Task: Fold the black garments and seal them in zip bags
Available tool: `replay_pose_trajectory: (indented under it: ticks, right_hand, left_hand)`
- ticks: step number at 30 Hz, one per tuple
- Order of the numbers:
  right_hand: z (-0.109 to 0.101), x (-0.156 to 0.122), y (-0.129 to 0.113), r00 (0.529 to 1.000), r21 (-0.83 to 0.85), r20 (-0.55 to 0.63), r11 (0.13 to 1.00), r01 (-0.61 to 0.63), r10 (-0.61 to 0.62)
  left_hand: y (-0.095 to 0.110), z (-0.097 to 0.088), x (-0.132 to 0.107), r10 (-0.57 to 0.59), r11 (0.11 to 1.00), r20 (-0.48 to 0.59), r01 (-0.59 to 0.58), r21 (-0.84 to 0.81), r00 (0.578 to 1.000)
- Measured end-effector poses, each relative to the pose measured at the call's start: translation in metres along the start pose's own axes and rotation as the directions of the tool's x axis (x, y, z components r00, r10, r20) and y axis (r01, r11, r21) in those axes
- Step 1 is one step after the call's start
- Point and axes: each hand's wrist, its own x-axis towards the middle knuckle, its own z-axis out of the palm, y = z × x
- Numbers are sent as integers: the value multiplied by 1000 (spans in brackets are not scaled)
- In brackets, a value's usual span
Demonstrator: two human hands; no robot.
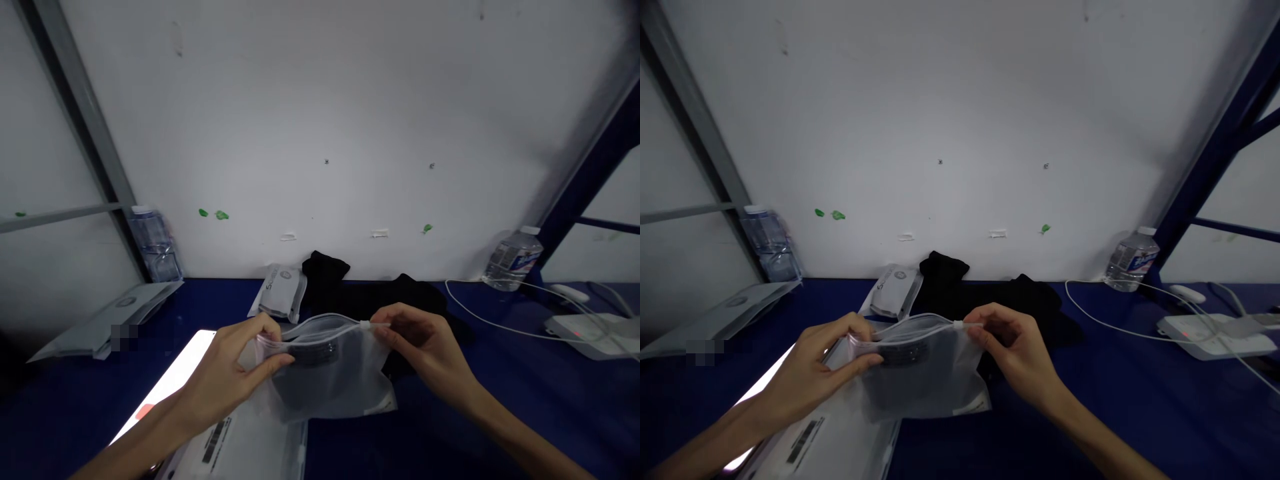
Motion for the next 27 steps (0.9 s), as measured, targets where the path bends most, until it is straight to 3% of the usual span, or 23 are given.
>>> replay_pose_trajectory:
  ticks: [6, 11, 15, 19, 27]
  right_hand:
    - [0, -2, 0, 1000, -3, 12, 1000, 11, -11]
    - [6, -6, -2, 1000, -31, 3, 1000, 7, -7]
    - [10, -6, -1, 1000, -32, -26, 999, 12, -13]
    - [9, -3, 0, 1000, 8, -14, 1000, -18, 19]
    - [3, -1, -1, 997, 9, 66, 999, -52, 51]
  left_hand:
    - [-5, 0, 1, 78, 997, -55, -80, -19, 995]
    - [-7, 0, 2, 227, 973, -115, -230, -17, 967]
    - [-3, -2, 0, 288, 958, -48, -288, 8, 956]
    - [2, -6, -1, 258, 966, 33, -258, -2, 966]
    - [-3, -6, -1, 286, 957, 57, -282, -73, 956]
